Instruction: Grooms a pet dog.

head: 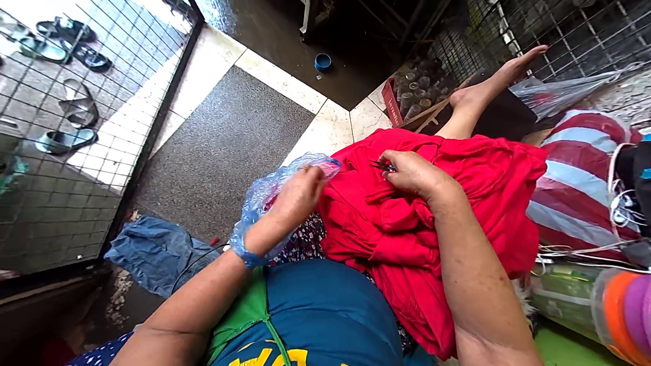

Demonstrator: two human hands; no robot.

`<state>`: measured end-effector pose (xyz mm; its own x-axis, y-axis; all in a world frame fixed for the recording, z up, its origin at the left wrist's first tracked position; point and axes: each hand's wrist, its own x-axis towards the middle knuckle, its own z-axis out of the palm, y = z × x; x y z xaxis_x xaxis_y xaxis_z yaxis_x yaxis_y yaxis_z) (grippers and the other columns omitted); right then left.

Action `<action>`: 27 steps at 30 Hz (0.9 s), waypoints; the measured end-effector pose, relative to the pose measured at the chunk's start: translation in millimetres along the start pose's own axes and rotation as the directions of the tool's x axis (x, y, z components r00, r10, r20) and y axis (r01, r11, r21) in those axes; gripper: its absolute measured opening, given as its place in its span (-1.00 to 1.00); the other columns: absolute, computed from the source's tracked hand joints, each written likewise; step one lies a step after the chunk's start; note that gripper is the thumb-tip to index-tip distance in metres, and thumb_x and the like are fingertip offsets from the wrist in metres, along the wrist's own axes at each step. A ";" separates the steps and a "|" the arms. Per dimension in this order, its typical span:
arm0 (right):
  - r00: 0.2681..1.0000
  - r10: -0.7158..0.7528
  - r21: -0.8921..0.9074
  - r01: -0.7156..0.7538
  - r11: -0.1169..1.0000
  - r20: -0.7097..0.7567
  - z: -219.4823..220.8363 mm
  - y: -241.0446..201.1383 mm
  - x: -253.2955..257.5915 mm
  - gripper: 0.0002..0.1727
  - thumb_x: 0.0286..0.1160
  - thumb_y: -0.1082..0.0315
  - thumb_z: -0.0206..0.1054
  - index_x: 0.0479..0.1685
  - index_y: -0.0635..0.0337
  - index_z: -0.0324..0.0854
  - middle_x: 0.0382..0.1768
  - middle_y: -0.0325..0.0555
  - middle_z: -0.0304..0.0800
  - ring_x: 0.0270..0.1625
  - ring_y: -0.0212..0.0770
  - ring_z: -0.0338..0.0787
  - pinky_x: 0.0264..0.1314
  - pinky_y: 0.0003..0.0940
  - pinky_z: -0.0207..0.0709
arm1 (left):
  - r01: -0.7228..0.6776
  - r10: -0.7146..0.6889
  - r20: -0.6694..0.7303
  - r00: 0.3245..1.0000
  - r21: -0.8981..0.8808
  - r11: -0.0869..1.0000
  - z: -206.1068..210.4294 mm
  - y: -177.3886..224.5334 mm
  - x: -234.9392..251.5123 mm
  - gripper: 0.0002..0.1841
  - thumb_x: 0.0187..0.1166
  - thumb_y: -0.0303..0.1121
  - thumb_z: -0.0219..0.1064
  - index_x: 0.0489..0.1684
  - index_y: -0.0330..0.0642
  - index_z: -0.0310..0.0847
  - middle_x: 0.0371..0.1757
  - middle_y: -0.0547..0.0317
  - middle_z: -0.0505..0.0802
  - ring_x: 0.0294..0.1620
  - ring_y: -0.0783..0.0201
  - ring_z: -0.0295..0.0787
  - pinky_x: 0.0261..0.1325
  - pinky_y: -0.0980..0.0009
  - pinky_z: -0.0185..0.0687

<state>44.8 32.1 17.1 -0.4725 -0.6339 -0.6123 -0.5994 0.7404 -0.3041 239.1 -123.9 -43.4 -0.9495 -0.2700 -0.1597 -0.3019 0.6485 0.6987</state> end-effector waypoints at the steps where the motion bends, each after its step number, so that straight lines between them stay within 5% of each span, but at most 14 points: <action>1: 1.000 -0.008 -0.005 0.008 1.000 -0.008 0.3 -0.6 -0.7 -0.70 0.62 0.47 0.27 0.27 0.33 0.61 0.05 0.33 0.77 0.20 0.32 0.74 0.23 0.38 0.48 | 0.112 -0.113 0.007 0.994 0.079 0.991 -9.6 -5.7 -2.6 -0.73 0.78 -0.43 0.16 0.17 -0.50 0.61 0.14 -0.49 0.72 0.11 -0.39 0.76 0.18 -0.28 0.63; 4: 1.000 -0.027 -0.012 0.027 1.000 -0.014 0.3 -1.4 -1.2 -0.73 0.66 0.43 0.27 0.24 0.33 0.62 0.03 0.32 0.77 0.18 0.31 0.75 0.23 0.37 0.49 | 0.399 -0.427 0.101 0.898 0.217 0.891 -26.7 -24.7 4.5 -0.71 0.77 -0.53 0.07 0.28 -0.59 0.49 0.21 -0.61 0.68 0.26 -0.54 0.67 0.30 -0.39 0.51; 8: 1.000 -0.022 -0.010 0.022 1.000 -0.021 -4.8 4.1 -7.6 -0.79 0.73 0.37 0.22 0.06 0.35 0.65 -0.08 0.26 0.75 0.08 0.23 0.75 0.15 0.28 0.49 | 0.487 -0.555 0.244 0.795 0.287 0.825 -28.5 -49.6 6.6 -0.62 0.71 -0.56 0.14 0.46 -0.51 0.49 0.22 -0.59 0.73 0.33 -0.53 0.65 0.35 -0.45 0.44; 9: 0.999 -0.009 0.002 0.009 1.000 -0.041 -8.4 5.8 -13.6 -0.79 0.74 0.37 0.20 0.02 0.35 0.66 -0.11 0.24 0.75 0.04 0.20 0.75 0.12 0.26 0.50 | 0.471 -0.546 0.267 0.794 0.298 0.831 -29.7 -49.7 6.4 -0.61 0.76 -0.51 0.12 0.50 -0.47 0.50 0.24 -0.58 0.73 0.35 -0.53 0.63 0.38 -0.46 0.41; 13: 0.988 0.011 0.111 0.006 0.994 -0.157 -13.7 23.2 -38.2 -0.83 0.74 0.41 0.19 -0.11 0.33 0.65 -0.37 0.08 0.70 -0.23 0.02 0.71 -0.07 0.08 0.53 | 0.422 -0.473 0.135 0.871 0.287 0.860 -43.7 -22.7 11.4 -0.66 0.71 -0.28 0.31 0.01 -0.50 0.73 0.13 -0.54 0.76 0.24 -0.53 0.68 0.19 -0.54 0.44; 16: 0.983 0.035 0.188 0.000 0.982 -0.183 -17.0 32.7 -57.6 -0.82 0.77 0.39 0.17 -0.17 0.28 0.61 -0.45 -0.05 0.62 -0.34 -0.15 0.63 -0.17 -0.08 0.50 | 0.305 -0.321 0.073 0.944 0.171 0.937 -41.9 0.9 23.7 -0.65 0.58 -0.33 0.46 0.12 -0.48 0.68 0.27 -0.52 0.69 0.28 -0.49 0.65 0.21 -0.48 0.48; 20: 0.961 0.017 0.358 0.086 0.930 -0.277 -20.8 40.9 -80.0 -0.85 0.74 0.40 0.20 -0.22 0.20 0.61 -0.57 -0.34 0.55 -0.49 -0.53 0.53 -0.32 -0.54 0.44 | -0.010 0.025 0.127 0.992 -0.124 0.992 3.5 23.2 67.7 -0.66 0.72 -0.36 0.27 0.27 -0.46 0.64 0.33 -0.48 0.68 0.38 -0.39 0.63 0.42 -0.32 0.48; 23: 0.949 -0.003 0.425 0.144 0.894 -0.316 -17.3 46.0 -83.3 -0.86 0.69 0.42 0.21 -0.25 0.18 0.61 -0.61 -0.41 0.56 -0.54 -0.60 0.52 -0.39 -0.63 0.41 | 0.023 -0.003 0.076 0.997 -0.263 0.965 48.7 45.9 112.3 -0.53 0.83 -0.12 0.11 0.26 -0.42 0.70 0.40 -0.42 0.67 0.51 -0.31 0.55 0.54 -0.23 0.39; 25: 0.948 -0.013 0.434 0.158 0.887 -0.319 -13.5 45.1 -81.8 -0.86 0.69 0.43 0.22 -0.27 0.20 0.61 -0.61 -0.40 0.56 -0.54 -0.58 0.51 -0.39 -0.62 0.39 | 0.088 -0.045 0.160 0.986 -0.274 0.958 66.5 56.3 136.6 -0.37 0.79 0.10 0.10 0.33 -0.37 0.69 0.53 -0.39 0.59 0.63 -0.31 0.41 0.62 -0.30 0.24; 27: 0.947 -0.019 0.458 0.173 0.872 -0.321 -11.2 44.7 -81.3 -0.87 0.68 0.43 0.22 -0.27 0.20 0.60 -0.61 -0.40 0.55 -0.53 -0.59 0.52 -0.38 -0.64 0.41 | 0.058 0.027 0.241 0.970 -0.340 0.939 71.6 62.2 151.5 -0.44 0.74 0.00 0.23 0.32 -0.41 0.68 0.48 -0.42 0.63 0.64 -0.32 0.39 0.65 -0.44 0.03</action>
<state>49.2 114.3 61.5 -0.6431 -0.6863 -0.3398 -0.3082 0.6382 -0.7055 70.4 -73.5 -74.1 -0.9499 -0.0726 -0.3041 -0.3098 0.3512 0.8836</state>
